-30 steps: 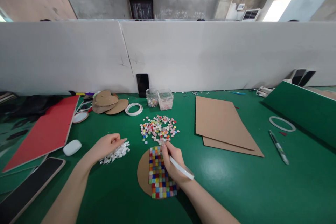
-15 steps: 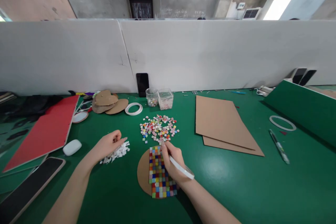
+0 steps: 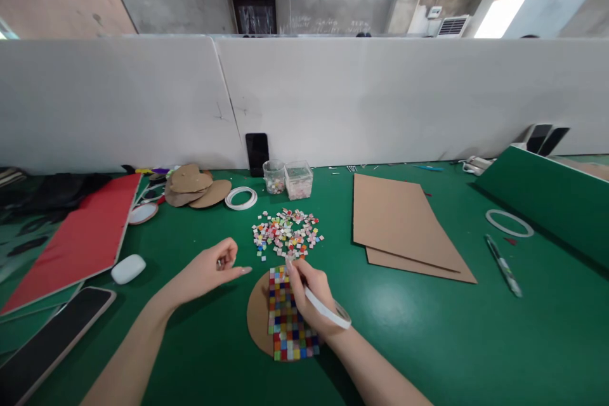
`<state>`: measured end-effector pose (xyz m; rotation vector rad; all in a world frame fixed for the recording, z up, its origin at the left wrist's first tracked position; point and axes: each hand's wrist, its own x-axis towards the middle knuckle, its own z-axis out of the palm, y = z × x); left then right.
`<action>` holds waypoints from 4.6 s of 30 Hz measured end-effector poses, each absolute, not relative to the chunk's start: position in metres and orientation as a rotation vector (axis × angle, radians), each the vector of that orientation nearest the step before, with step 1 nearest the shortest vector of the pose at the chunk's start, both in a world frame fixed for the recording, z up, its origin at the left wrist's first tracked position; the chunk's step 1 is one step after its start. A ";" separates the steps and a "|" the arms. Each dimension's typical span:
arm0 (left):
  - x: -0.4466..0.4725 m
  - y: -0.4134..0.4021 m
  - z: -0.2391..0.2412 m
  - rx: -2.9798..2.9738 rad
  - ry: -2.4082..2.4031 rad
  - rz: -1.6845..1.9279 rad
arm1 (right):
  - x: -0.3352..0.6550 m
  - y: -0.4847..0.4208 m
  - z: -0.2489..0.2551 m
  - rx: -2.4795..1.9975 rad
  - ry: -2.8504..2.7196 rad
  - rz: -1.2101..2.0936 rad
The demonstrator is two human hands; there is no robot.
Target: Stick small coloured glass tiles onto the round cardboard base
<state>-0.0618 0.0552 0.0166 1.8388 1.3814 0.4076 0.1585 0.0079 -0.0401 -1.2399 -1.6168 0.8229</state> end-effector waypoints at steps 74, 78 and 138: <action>-0.006 0.018 0.013 1.491 1.084 0.975 | 0.157 0.007 -0.027 -1.122 -1.511 1.318; -0.006 0.019 0.014 1.533 1.211 1.126 | 0.159 0.007 -0.021 -1.144 -1.515 1.292; -0.009 0.030 0.016 1.160 0.998 0.694 | 0.165 0.005 -0.016 -1.110 -1.754 1.165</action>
